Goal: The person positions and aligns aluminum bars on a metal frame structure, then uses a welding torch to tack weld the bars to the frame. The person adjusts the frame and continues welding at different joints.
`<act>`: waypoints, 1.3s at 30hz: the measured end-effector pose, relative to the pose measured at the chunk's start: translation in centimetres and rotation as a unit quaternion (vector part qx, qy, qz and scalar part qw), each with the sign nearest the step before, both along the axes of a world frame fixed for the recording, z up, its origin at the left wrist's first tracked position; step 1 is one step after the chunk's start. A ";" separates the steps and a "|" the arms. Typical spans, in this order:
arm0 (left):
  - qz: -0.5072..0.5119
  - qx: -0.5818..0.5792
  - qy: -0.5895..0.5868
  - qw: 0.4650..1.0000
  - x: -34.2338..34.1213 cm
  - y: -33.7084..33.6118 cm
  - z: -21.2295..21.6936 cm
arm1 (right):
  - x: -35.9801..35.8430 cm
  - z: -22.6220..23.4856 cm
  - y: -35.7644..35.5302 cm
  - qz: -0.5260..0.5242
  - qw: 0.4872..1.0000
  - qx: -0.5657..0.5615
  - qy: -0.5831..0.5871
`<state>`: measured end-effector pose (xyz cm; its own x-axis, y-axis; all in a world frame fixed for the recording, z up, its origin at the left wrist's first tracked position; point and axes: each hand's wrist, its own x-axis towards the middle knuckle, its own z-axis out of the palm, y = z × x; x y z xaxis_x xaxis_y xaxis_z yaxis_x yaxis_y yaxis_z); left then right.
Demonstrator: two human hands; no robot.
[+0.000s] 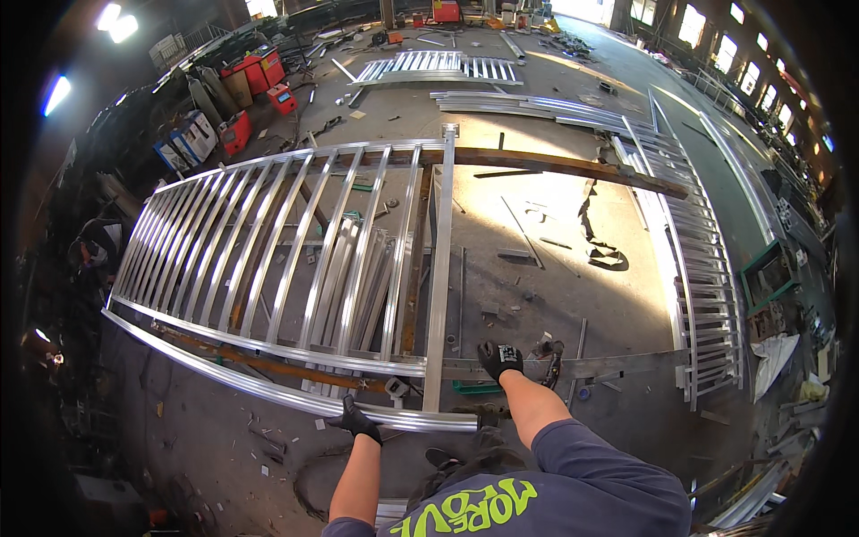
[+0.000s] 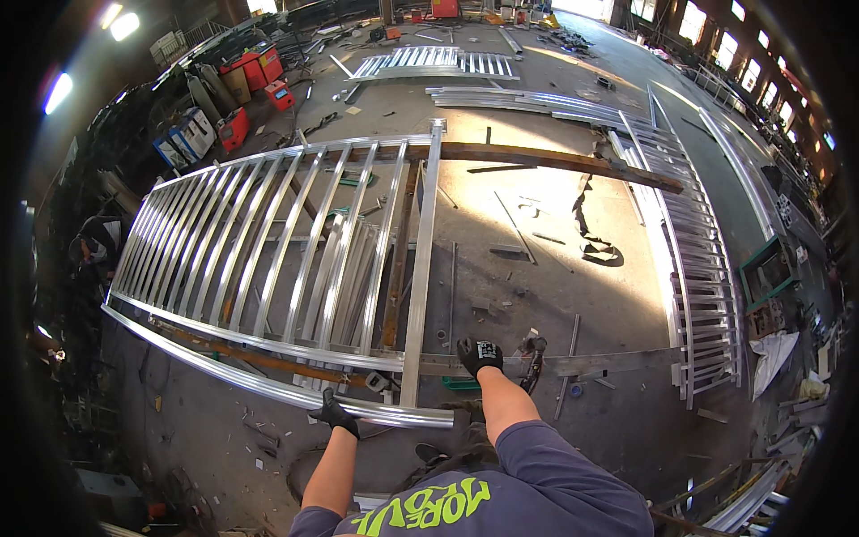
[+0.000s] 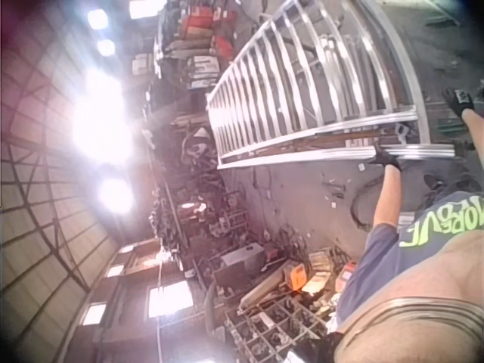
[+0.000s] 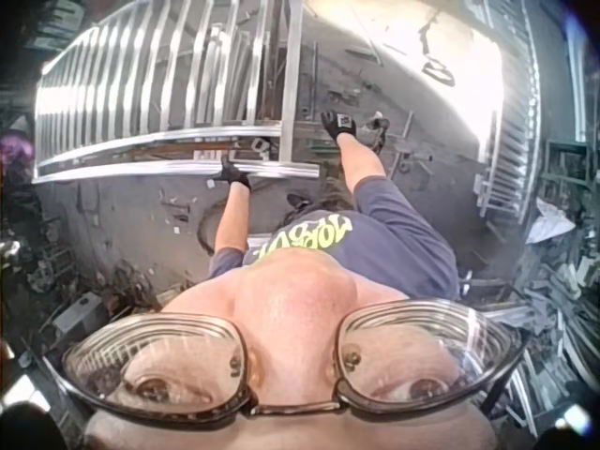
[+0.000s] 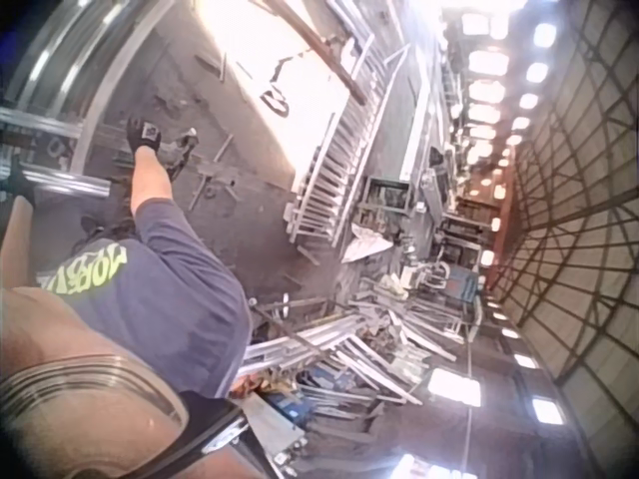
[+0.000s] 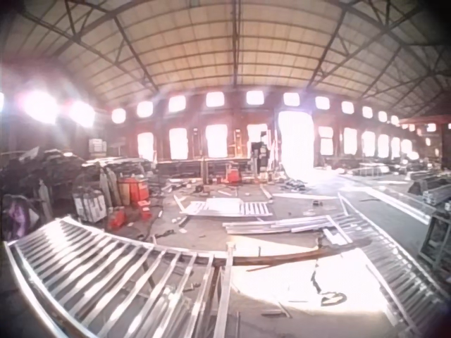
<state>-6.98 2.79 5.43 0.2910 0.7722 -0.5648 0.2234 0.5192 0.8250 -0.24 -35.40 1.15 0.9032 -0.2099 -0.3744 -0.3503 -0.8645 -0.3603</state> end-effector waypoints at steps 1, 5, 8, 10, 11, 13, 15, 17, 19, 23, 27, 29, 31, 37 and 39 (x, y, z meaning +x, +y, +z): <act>0.008 0.013 -0.009 1.000 -0.2 1.0 -0.9 | 0.3 0.8 0.8 0.010 1.000 0.005 0.009; -0.016 -0.013 -0.024 1.000 -0.3 0.6 -1.3 | -0.4 0.2 0.0 0.000 1.000 -0.010 0.005; 0.004 0.027 -0.022 0.999 0.0 2.1 -3.9 | 0.0 0.2 0.8 0.008 1.000 -0.006 0.007; 0.018 0.058 -0.043 0.997 -0.4 5.0 -6.5 | 0.8 1.5 2.5 0.013 1.000 0.010 -0.002; 0.000 0.024 -0.029 0.999 -0.1 2.3 -4.9 | 0.3 0.9 0.9 0.003 1.000 -0.001 0.005; -0.019 -0.016 0.016 1.000 0.0 -1.1 0.1 | -0.8 0.4 -0.8 -0.008 1.000 -0.010 0.017; -0.017 -0.024 0.026 0.999 -0.1 -0.2 -0.1 | -0.5 0.8 -0.4 -0.007 1.000 -0.010 0.002; -0.014 -0.013 0.025 1.000 0.0 0.4 -1.1 | -0.2 0.9 -0.1 -0.001 1.000 -0.010 0.000; -0.008 -0.014 0.022 1.000 -0.1 0.9 -2.3 | 0.2 0.8 0.0 0.003 1.000 -0.001 0.000; -0.126 -0.202 -0.078 0.968 0.2 1.5 -6.0 | 0.8 -4.1 -1.2 0.026 0.998 -0.035 -0.039; -0.188 -0.272 -0.099 0.938 1.3 1.7 -8.6 | 0.9 -6.0 -2.8 0.036 0.995 0.011 -0.093; -0.140 -0.207 -0.052 0.967 -0.1 3.5 -9.1 | -0.7 -5.7 0.2 0.022 0.989 0.031 -0.144; -0.081 -0.075 0.012 0.994 -0.9 4.0 -9.7 | -0.6 -4.2 1.3 0.014 0.997 0.001 -0.071; -0.007 0.158 0.036 0.987 -0.2 3.4 -10.4 | -0.1 -1.8 1.4 0.035 0.998 -0.032 -0.046; 0.011 0.183 0.026 0.983 0.1 3.0 -10.6 | 0.3 -1.9 1.1 0.031 0.998 -0.035 -0.047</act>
<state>-6.88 5.80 -5.22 0.2500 0.9323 -0.2612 0.2612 0.1949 0.9454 0.02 -34.32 -0.73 0.9456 -0.1743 -0.2748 -0.2624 -0.9078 -0.3271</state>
